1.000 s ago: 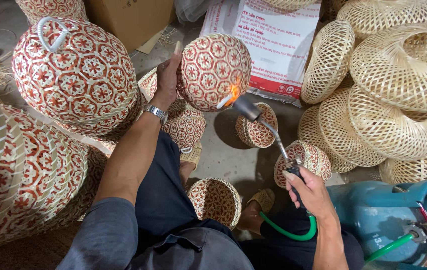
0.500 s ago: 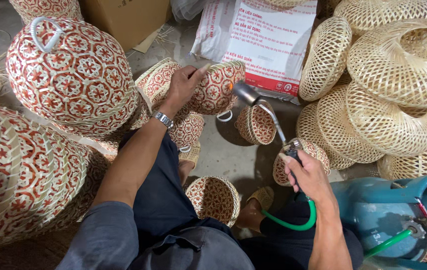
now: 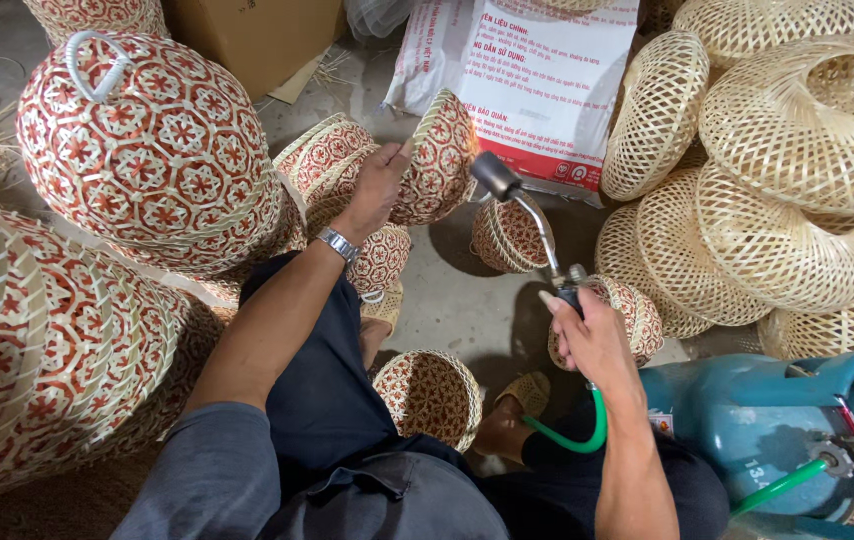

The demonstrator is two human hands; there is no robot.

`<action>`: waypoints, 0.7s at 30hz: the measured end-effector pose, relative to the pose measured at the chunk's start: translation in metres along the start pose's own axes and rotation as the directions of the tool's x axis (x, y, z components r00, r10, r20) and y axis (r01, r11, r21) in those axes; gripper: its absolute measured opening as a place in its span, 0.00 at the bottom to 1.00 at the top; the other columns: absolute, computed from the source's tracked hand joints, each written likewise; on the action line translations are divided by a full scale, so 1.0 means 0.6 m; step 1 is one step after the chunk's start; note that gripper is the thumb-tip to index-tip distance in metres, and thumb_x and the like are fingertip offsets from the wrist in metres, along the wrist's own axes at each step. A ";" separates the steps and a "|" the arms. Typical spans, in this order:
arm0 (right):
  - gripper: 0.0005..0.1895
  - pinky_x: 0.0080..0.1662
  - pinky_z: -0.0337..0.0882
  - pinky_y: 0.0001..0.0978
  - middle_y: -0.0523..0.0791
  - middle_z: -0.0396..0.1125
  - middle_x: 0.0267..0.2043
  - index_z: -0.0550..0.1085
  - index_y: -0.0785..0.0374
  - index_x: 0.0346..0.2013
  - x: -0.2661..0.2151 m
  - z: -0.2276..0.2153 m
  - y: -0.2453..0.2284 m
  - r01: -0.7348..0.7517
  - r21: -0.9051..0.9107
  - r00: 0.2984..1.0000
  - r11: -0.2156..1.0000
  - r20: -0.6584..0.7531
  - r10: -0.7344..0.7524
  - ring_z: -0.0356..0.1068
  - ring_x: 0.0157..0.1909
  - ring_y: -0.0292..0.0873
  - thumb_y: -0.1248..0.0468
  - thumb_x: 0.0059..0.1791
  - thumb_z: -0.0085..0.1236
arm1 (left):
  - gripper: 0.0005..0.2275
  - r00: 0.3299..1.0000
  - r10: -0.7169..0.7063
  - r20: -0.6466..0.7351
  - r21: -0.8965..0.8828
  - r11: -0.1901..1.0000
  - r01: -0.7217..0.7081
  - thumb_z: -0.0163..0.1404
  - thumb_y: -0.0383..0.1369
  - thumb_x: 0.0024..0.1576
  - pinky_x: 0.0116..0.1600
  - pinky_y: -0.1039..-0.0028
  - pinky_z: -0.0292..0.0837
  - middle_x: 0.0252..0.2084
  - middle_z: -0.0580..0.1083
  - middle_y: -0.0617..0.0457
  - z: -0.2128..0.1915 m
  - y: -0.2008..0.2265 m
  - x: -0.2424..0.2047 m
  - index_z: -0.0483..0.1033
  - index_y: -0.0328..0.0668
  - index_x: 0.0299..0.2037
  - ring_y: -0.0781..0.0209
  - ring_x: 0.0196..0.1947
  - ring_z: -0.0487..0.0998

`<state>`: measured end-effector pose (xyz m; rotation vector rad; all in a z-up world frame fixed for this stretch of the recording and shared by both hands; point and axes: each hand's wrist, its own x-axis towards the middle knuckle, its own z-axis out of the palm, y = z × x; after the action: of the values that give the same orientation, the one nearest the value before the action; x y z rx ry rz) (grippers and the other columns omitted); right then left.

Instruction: The person sits on the floor and uses a handheld blowtorch to apply flame to the surface of woven baskets. They rotate each basket to treat different areas and then place it aside before picking up another one from a nearby pile.

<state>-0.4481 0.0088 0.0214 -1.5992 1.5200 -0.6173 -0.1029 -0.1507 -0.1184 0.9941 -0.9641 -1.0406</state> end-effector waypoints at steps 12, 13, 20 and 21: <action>0.14 0.19 0.64 0.29 0.43 0.65 0.19 0.74 0.66 0.32 -0.006 0.033 0.012 -0.048 0.028 0.997 0.998 0.063 0.046 0.63 0.15 0.35 0.56 0.52 0.56 | 0.07 0.991 -0.112 -0.070 -0.644 0.764 0.041 0.43 0.25 0.65 0.60 0.66 0.74 0.47 0.77 0.48 -0.020 -0.028 0.021 0.72 0.31 0.48 0.59 0.48 0.79; 0.15 0.20 0.64 0.29 0.44 0.65 0.18 0.74 0.67 0.31 -0.009 0.033 0.016 -0.046 -0.010 0.994 0.999 0.098 0.046 0.63 0.15 0.35 0.56 0.53 0.56 | 0.06 0.988 -0.113 -0.101 -0.670 0.742 0.017 0.44 0.26 0.68 0.64 0.65 0.72 0.49 0.76 0.46 -0.028 -0.038 0.029 0.71 0.29 0.49 0.57 0.50 0.78; 0.10 0.18 0.63 0.30 0.41 0.65 0.21 0.75 0.63 0.34 -0.008 0.037 0.038 -0.125 0.026 0.986 0.992 0.116 0.122 0.63 0.17 0.34 0.58 0.51 0.55 | 0.14 0.944 -0.274 -0.182 -0.771 0.636 0.036 0.40 0.33 0.66 0.67 0.59 0.67 0.54 0.75 0.45 -0.064 -0.028 0.059 0.71 0.30 0.54 0.53 0.56 0.75; 0.09 0.18 0.62 0.29 0.41 0.65 0.20 0.75 0.62 0.36 -0.008 0.034 0.037 -0.124 0.053 0.990 0.991 0.078 0.120 0.63 0.17 0.34 0.58 0.51 0.55 | 0.13 0.953 -0.251 -0.170 -0.753 0.657 0.038 0.40 0.32 0.66 0.67 0.59 0.67 0.54 0.75 0.45 -0.063 -0.021 0.056 0.72 0.31 0.53 0.53 0.56 0.75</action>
<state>-0.4448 0.0194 -0.0068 -1.4580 1.5190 -0.5232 -0.0626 -0.1787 -0.1349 0.4852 -0.1652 -1.2521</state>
